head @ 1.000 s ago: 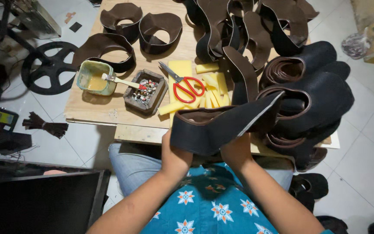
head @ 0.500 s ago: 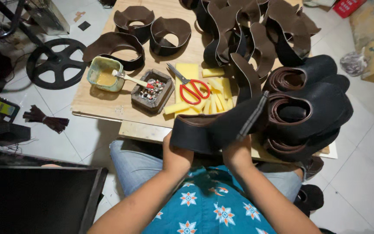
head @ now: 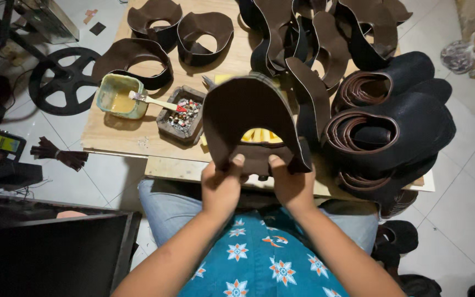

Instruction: The person assembles sandals by hand, inserting yellow foam insoles into brown sandal uppers and pressing them into place. The person handles multiple sandal uppers and foam pieces, placing finished units on the table.

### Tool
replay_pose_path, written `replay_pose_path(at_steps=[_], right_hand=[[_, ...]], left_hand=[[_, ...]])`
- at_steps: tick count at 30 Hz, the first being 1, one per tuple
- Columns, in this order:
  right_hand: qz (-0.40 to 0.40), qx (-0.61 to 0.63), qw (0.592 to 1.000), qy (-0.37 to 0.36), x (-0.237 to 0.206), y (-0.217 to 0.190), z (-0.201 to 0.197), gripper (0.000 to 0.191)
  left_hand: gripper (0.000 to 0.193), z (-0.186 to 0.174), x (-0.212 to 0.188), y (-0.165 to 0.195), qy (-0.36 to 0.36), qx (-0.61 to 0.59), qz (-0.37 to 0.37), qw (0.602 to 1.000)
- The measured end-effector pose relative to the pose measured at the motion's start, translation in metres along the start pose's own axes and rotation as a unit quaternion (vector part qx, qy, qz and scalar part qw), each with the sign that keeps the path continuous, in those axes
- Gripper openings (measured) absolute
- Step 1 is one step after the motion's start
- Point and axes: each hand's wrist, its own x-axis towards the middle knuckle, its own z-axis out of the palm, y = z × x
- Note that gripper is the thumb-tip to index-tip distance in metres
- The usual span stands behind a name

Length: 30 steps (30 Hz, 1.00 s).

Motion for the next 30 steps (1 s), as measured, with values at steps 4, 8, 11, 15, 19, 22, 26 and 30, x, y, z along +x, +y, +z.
replay_pose_path(at_steps=[4, 8, 11, 15, 19, 22, 26, 30], right_hand=[[0.011, 0.009, 1.0, 0.013, 0.006, 0.0, -0.004, 0.03], [0.077, 0.045, 0.996, -0.008, 0.011, -0.002, -0.005, 0.029], [0.181, 0.0, 0.983, 0.011, 0.016, 0.008, 0.0, 0.021], [0.107, 0.005, 0.994, 0.018, 0.03, 0.038, -0.003, 0.017], [0.028, -0.05, 0.998, 0.003, 0.026, 0.065, -0.019, 0.016], [0.035, -0.064, 0.997, -0.012, 0.028, 0.075, -0.024, 0.014], [0.059, -0.034, 0.998, -0.007, 0.04, 0.074, -0.026, 0.016], [0.105, 0.032, 0.994, -0.002, 0.046, 0.062, -0.021, 0.019]], left_hand=[[0.022, -0.002, 0.006, 0.0, -0.012, 0.082, 0.03, 0.996], [0.019, 0.011, 0.004, 0.004, -0.001, 0.129, 0.007, 0.992], [0.029, 0.016, -0.004, 0.011, -0.072, 0.153, 0.13, 0.977], [0.034, 0.015, -0.006, 0.016, -0.07, 0.143, 0.18, 0.971], [0.035, 0.012, -0.002, 0.014, -0.06, 0.173, 0.187, 0.965], [0.026, 0.009, -0.002, 0.012, -0.063, 0.138, 0.145, 0.978], [0.021, 0.004, 0.0, 0.012, -0.093, 0.093, 0.059, 0.99], [0.038, -0.003, -0.001, 0.01, -0.077, -0.006, -0.171, 0.982]])
